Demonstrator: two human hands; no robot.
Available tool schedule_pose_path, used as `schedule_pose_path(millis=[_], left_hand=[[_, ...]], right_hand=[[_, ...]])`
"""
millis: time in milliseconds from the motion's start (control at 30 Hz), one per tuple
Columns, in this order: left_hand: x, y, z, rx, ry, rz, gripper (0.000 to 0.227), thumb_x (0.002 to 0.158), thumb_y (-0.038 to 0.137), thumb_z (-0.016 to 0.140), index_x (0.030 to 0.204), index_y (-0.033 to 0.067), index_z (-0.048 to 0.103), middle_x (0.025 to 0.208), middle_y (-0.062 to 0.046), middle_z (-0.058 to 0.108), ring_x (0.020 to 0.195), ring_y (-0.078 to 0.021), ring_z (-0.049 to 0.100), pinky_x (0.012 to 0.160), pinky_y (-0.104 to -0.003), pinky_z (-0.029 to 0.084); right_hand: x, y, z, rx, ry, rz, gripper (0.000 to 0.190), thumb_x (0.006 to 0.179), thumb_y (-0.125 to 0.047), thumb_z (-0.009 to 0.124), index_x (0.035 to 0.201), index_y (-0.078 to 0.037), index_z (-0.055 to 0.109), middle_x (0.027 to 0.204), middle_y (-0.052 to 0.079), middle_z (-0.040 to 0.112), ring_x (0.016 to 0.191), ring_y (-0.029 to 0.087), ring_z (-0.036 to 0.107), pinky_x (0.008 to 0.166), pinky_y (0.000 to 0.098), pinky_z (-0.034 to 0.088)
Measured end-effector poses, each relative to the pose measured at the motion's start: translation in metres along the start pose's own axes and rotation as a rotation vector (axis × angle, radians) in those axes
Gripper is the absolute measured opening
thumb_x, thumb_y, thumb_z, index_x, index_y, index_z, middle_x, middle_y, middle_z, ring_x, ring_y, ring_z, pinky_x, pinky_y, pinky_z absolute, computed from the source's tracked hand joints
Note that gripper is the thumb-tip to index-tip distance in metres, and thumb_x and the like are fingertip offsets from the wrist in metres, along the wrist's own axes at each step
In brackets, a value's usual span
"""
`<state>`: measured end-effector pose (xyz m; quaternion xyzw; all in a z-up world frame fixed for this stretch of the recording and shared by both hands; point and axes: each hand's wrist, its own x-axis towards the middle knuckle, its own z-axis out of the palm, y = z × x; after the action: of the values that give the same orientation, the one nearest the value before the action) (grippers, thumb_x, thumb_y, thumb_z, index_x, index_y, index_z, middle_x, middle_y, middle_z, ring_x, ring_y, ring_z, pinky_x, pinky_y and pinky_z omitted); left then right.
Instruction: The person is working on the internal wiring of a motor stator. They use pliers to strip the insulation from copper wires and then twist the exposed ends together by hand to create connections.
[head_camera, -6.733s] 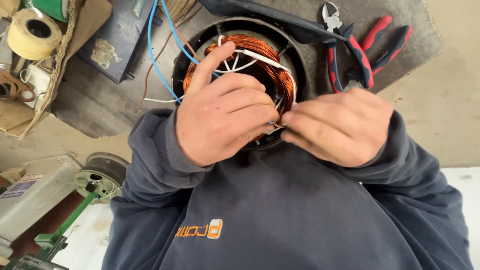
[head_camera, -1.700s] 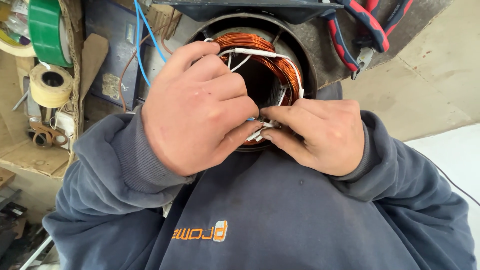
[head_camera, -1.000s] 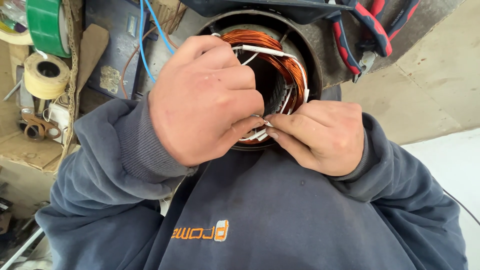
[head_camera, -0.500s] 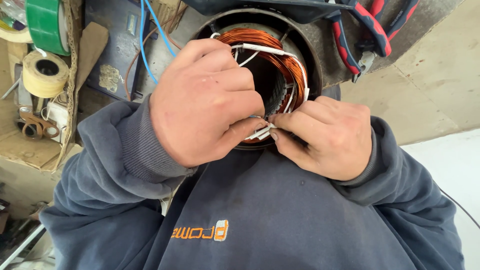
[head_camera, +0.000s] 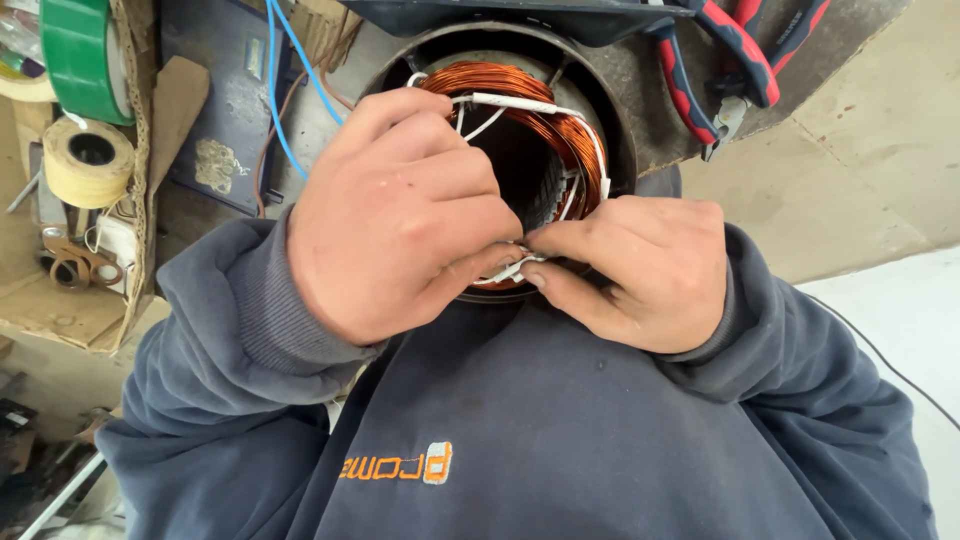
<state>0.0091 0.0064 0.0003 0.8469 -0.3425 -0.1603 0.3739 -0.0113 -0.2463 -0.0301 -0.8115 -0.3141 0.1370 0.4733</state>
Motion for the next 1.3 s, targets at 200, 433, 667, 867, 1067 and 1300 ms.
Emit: schedule_pose_path(millis=[200,433,667,867,1067,1300], left_hand=[[0.0,0.002,0.0,0.007,0.001,-0.011,0.014,0.09,0.025,0.081,0.095,0.0147,0.073,0.092,0.001,0.06,0.102,-0.0252,0.058,0.111,-0.046,0.04],[0.001,0.006,0.001,0.0,0.005,-0.024,0.015,0.088,0.024,0.081,0.095,0.015,0.073,0.091,0.001,0.06,0.1,-0.0237,0.059,0.11,-0.046,0.04],[0.002,0.007,0.001,0.009,-0.026,-0.05,0.014,0.088,0.022,0.082,0.094,0.0139,0.072,0.091,0.001,0.061,0.1,-0.0245,0.059,0.111,-0.048,0.041],[0.002,0.003,-0.001,-0.03,-0.05,-0.044,0.014,0.086,0.018,0.081,0.097,0.0151,0.074,0.093,0.002,0.063,0.1,-0.0235,0.06,0.114,-0.05,0.04],[-0.004,-0.001,0.003,-0.021,-0.052,-0.021,0.013,0.088,0.016,0.08,0.099,0.0157,0.074,0.094,0.004,0.063,0.101,-0.021,0.06,0.116,-0.051,0.039],[-0.01,-0.007,0.005,0.013,-0.041,0.01,0.02,0.086,0.012,0.076,0.105,0.0181,0.076,0.099,0.005,0.065,0.105,-0.0208,0.06,0.12,-0.051,0.038]], right_hand=[[0.002,0.004,0.0,0.08,-0.019,-0.015,0.015,0.087,-0.009,0.084,0.099,-0.008,0.074,0.073,0.002,0.063,0.061,0.02,0.062,0.055,0.0348,0.045],[0.004,0.003,-0.005,0.24,-0.076,0.074,0.01,0.091,-0.008,0.079,0.1,-0.008,0.073,0.079,0.003,0.068,0.065,0.019,0.066,0.058,0.0323,0.049],[0.0,0.004,-0.01,0.305,-0.16,0.23,0.011,0.094,-0.01,0.072,0.104,-0.009,0.074,0.082,0.002,0.073,0.067,0.017,0.072,0.059,0.0285,0.054],[-0.004,0.006,-0.01,0.128,-0.144,0.127,0.024,0.085,-0.016,0.08,0.107,-0.008,0.074,0.076,0.003,0.069,0.063,0.021,0.068,0.053,0.0339,0.049],[-0.003,0.009,-0.003,0.04,-0.104,0.024,0.023,0.084,-0.018,0.085,0.104,-0.011,0.076,0.069,0.0,0.063,0.059,0.019,0.064,0.05,0.0354,0.046],[0.002,0.01,-0.004,-0.009,-0.114,-0.06,0.023,0.084,-0.022,0.086,0.103,-0.011,0.077,0.064,-0.002,0.057,0.053,0.016,0.059,0.044,0.0343,0.042]])
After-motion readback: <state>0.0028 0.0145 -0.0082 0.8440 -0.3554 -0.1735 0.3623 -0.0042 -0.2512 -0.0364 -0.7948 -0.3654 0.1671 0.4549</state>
